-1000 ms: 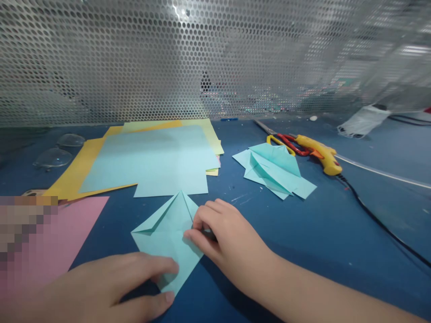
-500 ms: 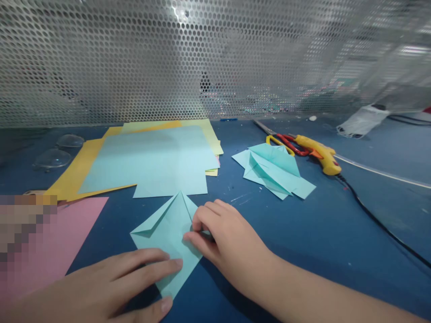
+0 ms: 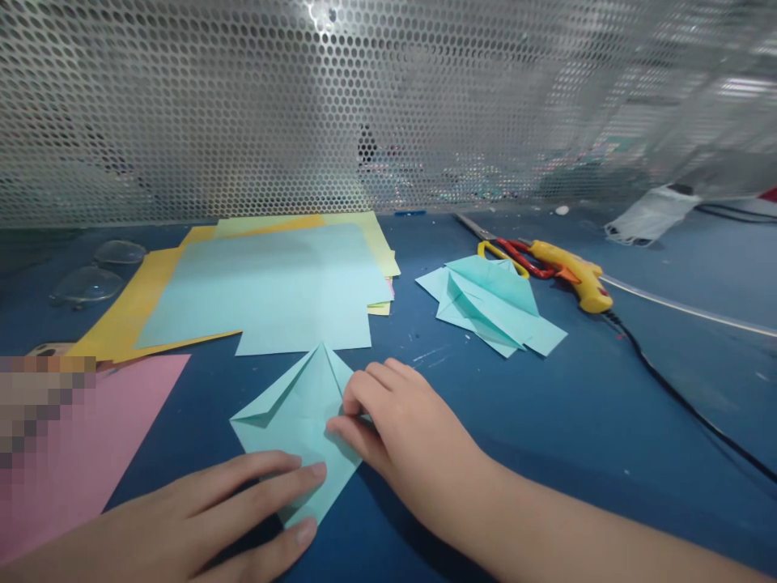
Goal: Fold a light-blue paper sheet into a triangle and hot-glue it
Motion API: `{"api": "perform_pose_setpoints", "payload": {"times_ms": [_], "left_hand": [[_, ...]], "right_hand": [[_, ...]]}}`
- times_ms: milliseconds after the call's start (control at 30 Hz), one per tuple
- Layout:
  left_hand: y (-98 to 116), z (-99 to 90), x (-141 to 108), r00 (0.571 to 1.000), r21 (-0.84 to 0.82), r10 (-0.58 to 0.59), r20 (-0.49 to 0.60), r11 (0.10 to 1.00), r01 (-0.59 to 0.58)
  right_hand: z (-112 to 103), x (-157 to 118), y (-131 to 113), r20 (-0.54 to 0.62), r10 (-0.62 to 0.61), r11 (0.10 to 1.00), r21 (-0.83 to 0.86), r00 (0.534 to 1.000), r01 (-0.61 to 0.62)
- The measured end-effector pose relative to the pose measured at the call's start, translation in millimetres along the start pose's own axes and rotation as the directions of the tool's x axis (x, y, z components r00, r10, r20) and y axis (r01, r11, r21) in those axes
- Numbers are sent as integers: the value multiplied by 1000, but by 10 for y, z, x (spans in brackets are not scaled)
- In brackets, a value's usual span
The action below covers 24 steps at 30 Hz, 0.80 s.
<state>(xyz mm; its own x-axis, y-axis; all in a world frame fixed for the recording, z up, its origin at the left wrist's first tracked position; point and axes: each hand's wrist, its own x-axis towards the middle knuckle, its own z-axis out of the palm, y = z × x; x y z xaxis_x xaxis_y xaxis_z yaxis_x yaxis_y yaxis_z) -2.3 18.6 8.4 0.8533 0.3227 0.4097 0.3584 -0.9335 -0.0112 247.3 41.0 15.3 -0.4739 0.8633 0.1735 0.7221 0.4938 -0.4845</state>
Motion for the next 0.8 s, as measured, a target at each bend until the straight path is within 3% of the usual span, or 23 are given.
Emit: {"api": "perform_pose_setpoints", "payload": {"times_ms": [167,333,433,567,700,800], "left_hand": [[-34,132,-164,1000,-28,-2,4,1000,2],[-155,-1,-185,979,-70,58,196,997,-45],[-240,-88,-151,958,-143,125,258,986,-90],[-278,-111,-113,973,-227,124,194,971,-79],[-236,-63,-141,968,-232,59,245,973,-1],[-232,-40,-167,989,-199,67,129,979,-41]], "right_hand": [[14,-8,6,0,-2,1000,2,1000,2],[18,-7,15,8,-10,1000,1,1000,10],[8,0,17,13,-12,1000,-3,1000,12],[-1,3,13,8,-13,1000,-9,1000,13],[4,-4,7,7,-17,1000,-11,1000,17],[8,-5,8,1,-19,1000,-17,1000,19]]}}
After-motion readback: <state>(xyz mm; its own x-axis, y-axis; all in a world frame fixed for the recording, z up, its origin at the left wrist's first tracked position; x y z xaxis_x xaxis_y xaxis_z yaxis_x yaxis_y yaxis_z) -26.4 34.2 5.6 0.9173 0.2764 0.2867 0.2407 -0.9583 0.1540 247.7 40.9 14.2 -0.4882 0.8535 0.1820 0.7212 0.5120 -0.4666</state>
